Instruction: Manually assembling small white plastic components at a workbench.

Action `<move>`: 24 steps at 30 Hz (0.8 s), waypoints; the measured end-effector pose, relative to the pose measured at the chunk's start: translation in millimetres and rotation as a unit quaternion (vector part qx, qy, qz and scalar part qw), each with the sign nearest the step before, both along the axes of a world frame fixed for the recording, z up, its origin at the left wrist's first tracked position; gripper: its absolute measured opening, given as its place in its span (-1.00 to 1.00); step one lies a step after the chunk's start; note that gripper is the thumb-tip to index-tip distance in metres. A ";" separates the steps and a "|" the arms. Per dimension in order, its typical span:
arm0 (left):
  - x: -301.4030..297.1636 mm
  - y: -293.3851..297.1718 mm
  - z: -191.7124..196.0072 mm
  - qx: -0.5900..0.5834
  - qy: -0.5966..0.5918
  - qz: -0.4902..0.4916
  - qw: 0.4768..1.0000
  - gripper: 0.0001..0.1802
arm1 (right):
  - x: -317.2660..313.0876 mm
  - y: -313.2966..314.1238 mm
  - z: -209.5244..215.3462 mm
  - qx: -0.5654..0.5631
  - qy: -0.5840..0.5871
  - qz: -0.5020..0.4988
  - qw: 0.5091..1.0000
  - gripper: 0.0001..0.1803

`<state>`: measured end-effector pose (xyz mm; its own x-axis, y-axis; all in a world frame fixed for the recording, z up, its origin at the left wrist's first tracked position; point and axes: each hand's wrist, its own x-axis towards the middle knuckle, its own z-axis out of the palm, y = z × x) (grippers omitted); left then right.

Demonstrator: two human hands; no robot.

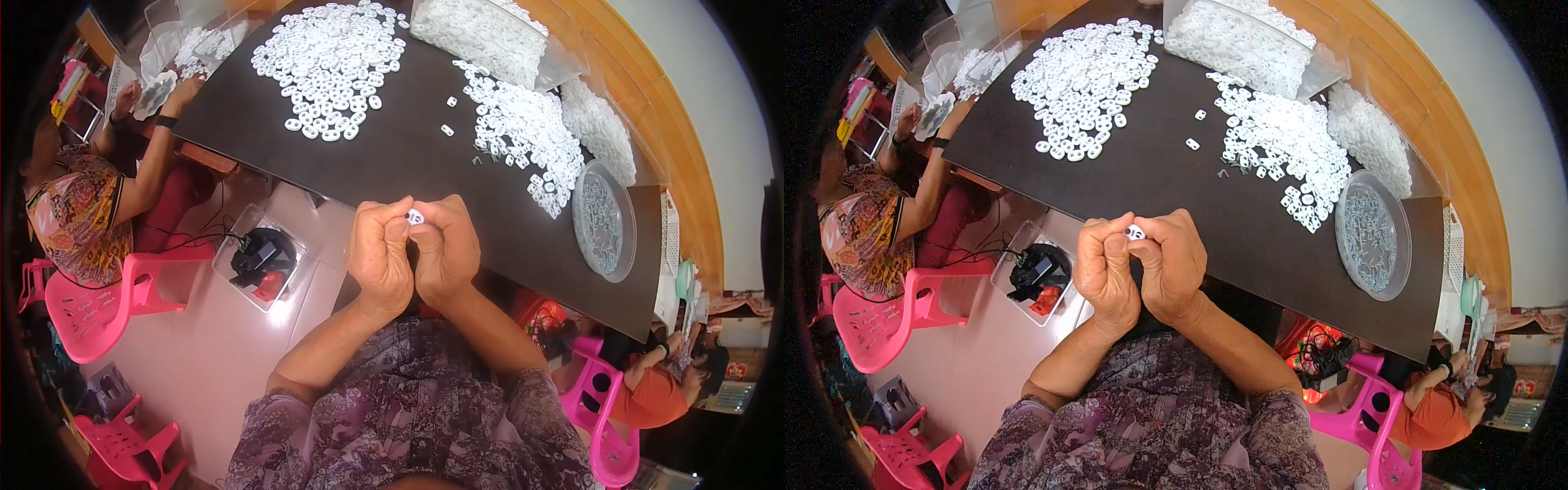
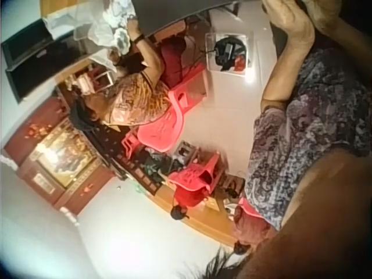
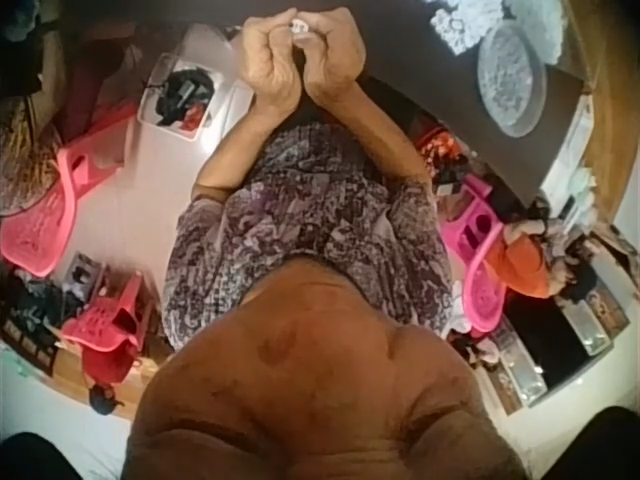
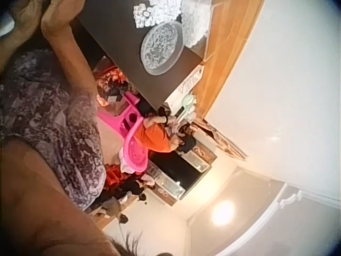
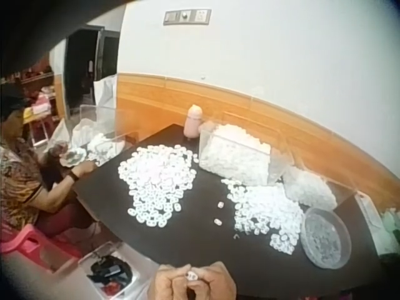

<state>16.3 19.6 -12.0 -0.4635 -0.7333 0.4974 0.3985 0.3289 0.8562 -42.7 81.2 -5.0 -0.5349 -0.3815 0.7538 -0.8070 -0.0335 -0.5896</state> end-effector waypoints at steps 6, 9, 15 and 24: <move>-4.3 -3.3 2.8 -0.074 0.000 0.046 0.996 -0.88 | -3.5 -1.2 -1.2 -0.014 0.039 0.009 0.999 -0.83; -7.1 -3.3 1.7 -0.063 -0.010 0.037 0.997 -0.89 | -7.0 -0.9 -5.4 -0.014 0.041 0.006 0.999 -0.83; -10.8 -4.6 4.0 -0.018 -0.023 0.004 1.000 -0.89 | -9.9 -2.0 -6.0 -0.027 0.020 0.005 0.999 -0.81; -14.7 -8.6 15.3 0.033 -0.068 -0.151 0.986 -0.78 | -36.9 32.6 33.2 0.045 -0.017 -0.012 0.999 -0.84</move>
<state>1.6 11.0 3.3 -0.7251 -0.5806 0.3703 0.3488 0.1540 0.9245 -79.6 113.8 28.2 -0.5687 -0.4339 0.6988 -0.7867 0.0391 -0.6160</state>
